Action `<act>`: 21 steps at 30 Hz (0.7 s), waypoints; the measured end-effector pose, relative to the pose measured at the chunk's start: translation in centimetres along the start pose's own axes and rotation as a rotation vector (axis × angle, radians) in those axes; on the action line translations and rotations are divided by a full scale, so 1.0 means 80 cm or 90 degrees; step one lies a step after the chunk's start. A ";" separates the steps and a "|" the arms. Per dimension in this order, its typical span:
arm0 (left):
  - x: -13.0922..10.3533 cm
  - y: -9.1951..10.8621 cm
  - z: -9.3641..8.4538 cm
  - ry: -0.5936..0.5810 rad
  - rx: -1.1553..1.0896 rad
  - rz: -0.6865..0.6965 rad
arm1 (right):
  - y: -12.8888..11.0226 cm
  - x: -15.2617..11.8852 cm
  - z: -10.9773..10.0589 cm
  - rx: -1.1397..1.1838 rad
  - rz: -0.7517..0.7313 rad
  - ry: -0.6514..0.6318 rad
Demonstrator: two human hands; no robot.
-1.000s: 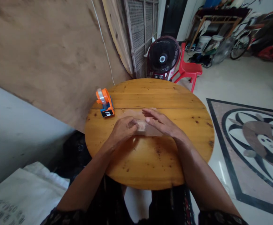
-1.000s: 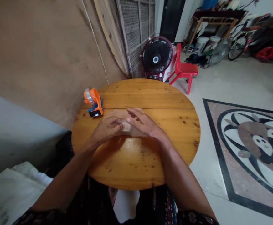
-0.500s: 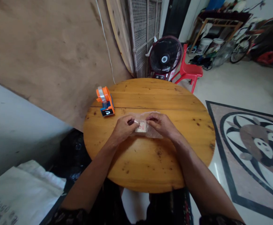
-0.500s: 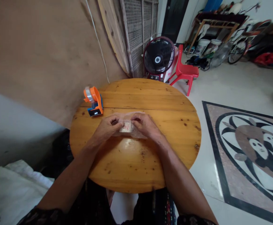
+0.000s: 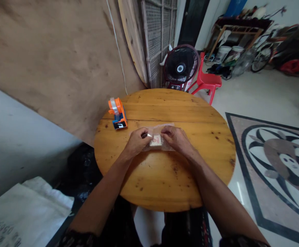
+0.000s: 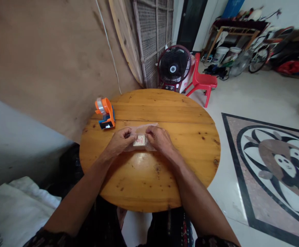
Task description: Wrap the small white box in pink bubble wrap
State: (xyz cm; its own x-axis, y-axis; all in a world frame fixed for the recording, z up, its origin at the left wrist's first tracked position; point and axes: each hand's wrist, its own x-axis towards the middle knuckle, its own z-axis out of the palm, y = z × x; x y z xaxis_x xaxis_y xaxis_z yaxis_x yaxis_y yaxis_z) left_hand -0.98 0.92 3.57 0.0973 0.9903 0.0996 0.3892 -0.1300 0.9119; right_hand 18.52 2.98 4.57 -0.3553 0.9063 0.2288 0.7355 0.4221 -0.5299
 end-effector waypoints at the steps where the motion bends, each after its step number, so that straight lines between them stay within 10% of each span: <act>1: 0.000 -0.002 0.000 0.000 0.007 0.005 | 0.000 -0.001 0.000 -0.001 -0.004 0.006; 9: 0.003 -0.007 -0.001 0.004 0.068 0.035 | -0.012 -0.004 -0.003 0.000 -0.222 0.037; 21: -0.002 0.002 0.000 -0.002 0.029 0.009 | -0.007 -0.001 0.004 0.034 -0.258 -0.021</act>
State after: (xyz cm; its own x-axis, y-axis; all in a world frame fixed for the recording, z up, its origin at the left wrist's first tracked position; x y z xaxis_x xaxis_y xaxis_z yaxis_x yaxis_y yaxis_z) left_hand -0.93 0.78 3.70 0.1051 0.9883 0.1109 0.4288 -0.1457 0.8916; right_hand 17.96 2.63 4.63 -0.6284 0.6659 0.4021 0.5018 0.7420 -0.4446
